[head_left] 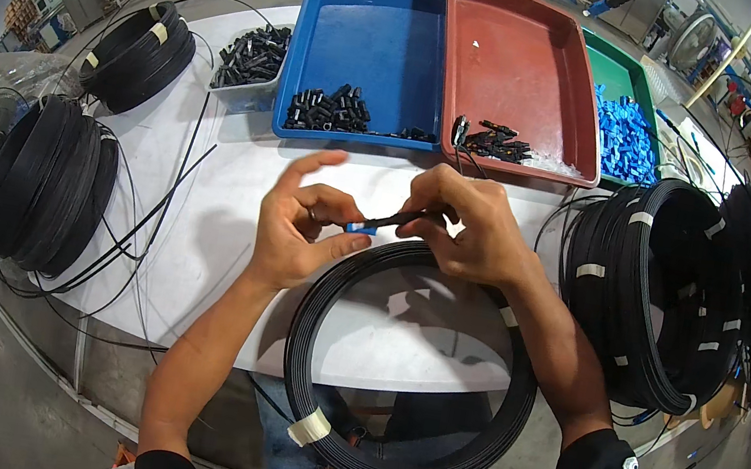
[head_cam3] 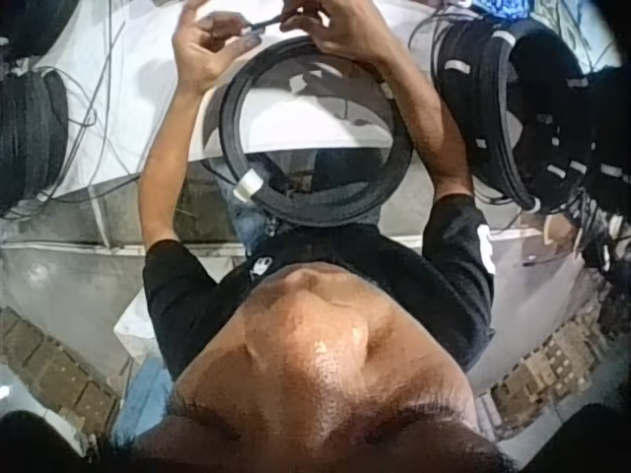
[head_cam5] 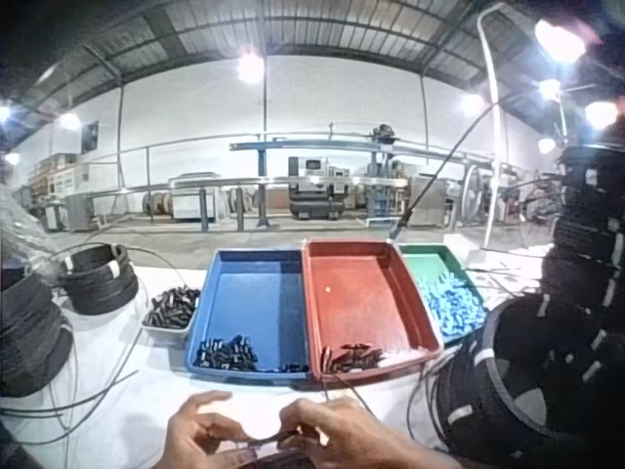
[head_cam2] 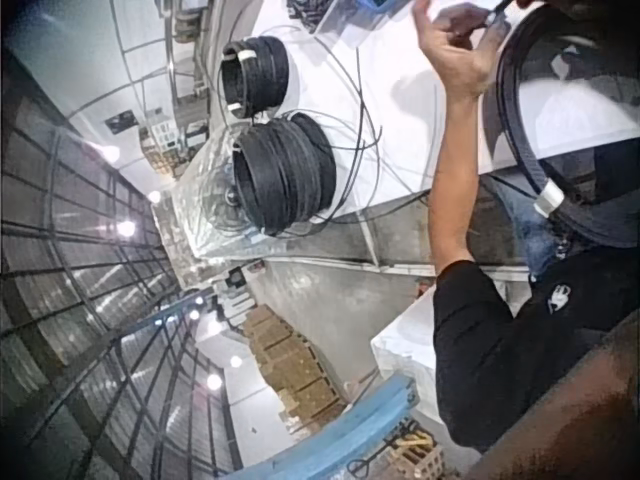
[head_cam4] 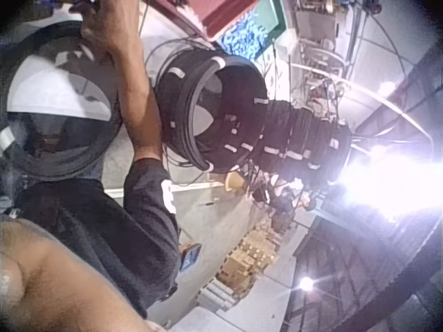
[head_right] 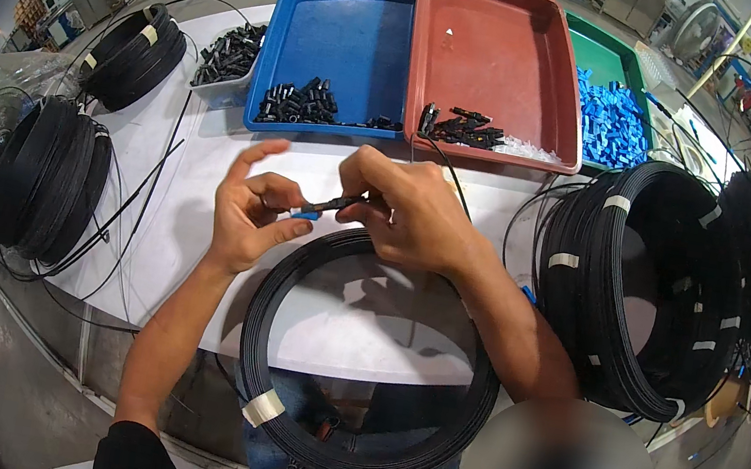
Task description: The person attaches connector pieces onto the ends of coiled cables by hand, places the completed cable coils onto a stack, and selects new coils and connector components from trays to continue assembling them.
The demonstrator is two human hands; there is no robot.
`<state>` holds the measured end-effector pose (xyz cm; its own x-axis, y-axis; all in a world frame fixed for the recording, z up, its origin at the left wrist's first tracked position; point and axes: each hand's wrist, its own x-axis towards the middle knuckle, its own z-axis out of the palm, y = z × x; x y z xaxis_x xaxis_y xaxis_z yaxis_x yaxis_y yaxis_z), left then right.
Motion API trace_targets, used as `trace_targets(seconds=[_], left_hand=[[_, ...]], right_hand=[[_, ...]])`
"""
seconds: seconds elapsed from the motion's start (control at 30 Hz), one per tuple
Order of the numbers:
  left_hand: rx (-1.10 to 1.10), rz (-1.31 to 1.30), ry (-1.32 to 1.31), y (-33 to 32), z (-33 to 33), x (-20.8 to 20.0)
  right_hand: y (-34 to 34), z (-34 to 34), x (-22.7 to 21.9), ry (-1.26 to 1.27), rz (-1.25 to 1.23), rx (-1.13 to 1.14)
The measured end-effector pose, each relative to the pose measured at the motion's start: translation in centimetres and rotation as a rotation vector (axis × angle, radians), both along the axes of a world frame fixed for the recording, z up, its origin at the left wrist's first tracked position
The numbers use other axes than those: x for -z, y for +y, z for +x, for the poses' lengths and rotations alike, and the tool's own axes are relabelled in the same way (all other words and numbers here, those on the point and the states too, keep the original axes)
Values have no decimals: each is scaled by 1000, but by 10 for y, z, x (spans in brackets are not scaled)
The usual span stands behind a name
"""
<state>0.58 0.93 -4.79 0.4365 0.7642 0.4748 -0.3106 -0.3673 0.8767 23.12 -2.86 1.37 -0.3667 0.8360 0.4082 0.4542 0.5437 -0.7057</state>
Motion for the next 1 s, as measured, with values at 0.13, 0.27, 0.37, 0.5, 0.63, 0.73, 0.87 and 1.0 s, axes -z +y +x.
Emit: trace_targets(seconds=[0.13, 0.27, 0.37, 0.5, 0.63, 0.73, 0.87, 1.0], left_hand=[[-162, 148, -29, 6, -13, -3], [-335, 290, -73, 4, -22, -8], [-375, 368, -27, 5, -21, -11], [-363, 508, 33, 7, -23, -8], [-341, 500, 7, 5, -18, -10], [-337, 501, 27, 5, -16, -10], [-340, 494, 57, 2, -16, -11], [-329, 460, 34, 2, -15, -9]], right_hand=[[8, 4, 12, 110, 261, 45], [8, -1, 14, 151, 326, 92], [7, 2, 12, 138, 323, 94], [8, 1, 14, 119, 314, 55], [8, -1, 18, 155, 289, -4], [7, -1, 17, 152, 300, -13], [7, 1, 16, 117, 322, -17], [7, 3, 16, 58, 298, -22]])
